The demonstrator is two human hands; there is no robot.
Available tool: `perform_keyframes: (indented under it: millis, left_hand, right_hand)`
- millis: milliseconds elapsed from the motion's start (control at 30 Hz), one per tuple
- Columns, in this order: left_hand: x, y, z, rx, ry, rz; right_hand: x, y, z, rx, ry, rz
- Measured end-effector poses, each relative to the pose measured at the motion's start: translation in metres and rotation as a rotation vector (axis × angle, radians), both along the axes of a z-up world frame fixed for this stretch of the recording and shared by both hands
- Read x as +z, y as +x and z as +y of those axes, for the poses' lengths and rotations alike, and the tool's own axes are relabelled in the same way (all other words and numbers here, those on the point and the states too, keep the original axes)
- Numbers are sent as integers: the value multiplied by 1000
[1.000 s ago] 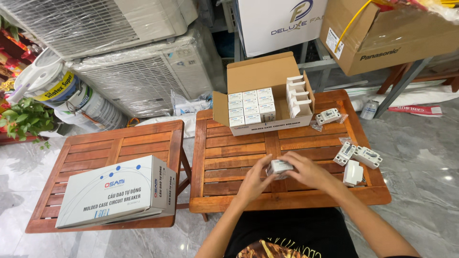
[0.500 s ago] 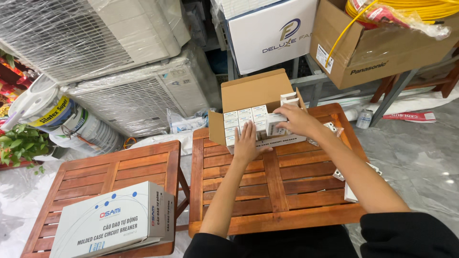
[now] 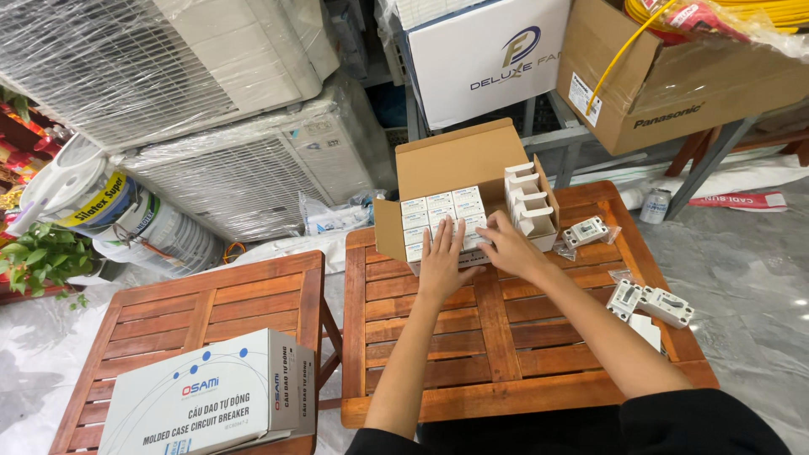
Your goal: The person unpacks small white circuit breakers from a cardboard box, inspects them by turning them over, and places them back into their individual boxes. The person repeats this process for several units and then closes the main box.
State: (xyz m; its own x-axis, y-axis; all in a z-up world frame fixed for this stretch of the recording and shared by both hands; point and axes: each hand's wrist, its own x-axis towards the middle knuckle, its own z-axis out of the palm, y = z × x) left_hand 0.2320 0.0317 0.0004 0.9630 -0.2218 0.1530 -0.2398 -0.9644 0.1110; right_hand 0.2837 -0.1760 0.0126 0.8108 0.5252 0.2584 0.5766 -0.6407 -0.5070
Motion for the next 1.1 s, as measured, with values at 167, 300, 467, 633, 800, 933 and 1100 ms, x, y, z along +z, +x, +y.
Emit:
perform_keyframes:
  millis: [167, 300, 467, 633, 800, 933, 1100]
  left_hand:
    - [-10, 2, 1, -6, 39, -9]
    - [-18, 5, 0, 5, 45, -40]
    - [-26, 7, 4, -22, 49, -152]
    - [-23, 2, 8, -89, 69, -143]
    - [-18, -1, 4, -86, 96, -105]
    - [-15, -12, -7, -51, 128, -86]
    - [-21, -7, -15, 30, 44, 7]
  right_hand:
    - [-15, -10, 5, -35, -27, -155]
    - [-39, -12, 12, -70, -13, -454]
    - [-56, -15, 12, -129, -63, -538]
    - [-49, -34, 9, -127, -83, -631]
    - [-27, -58, 7, -136, -246, -371]
    - [-17, -76, -3, -127, -305, -241]
    - [-15, -78, -15, -55, -165, -157]
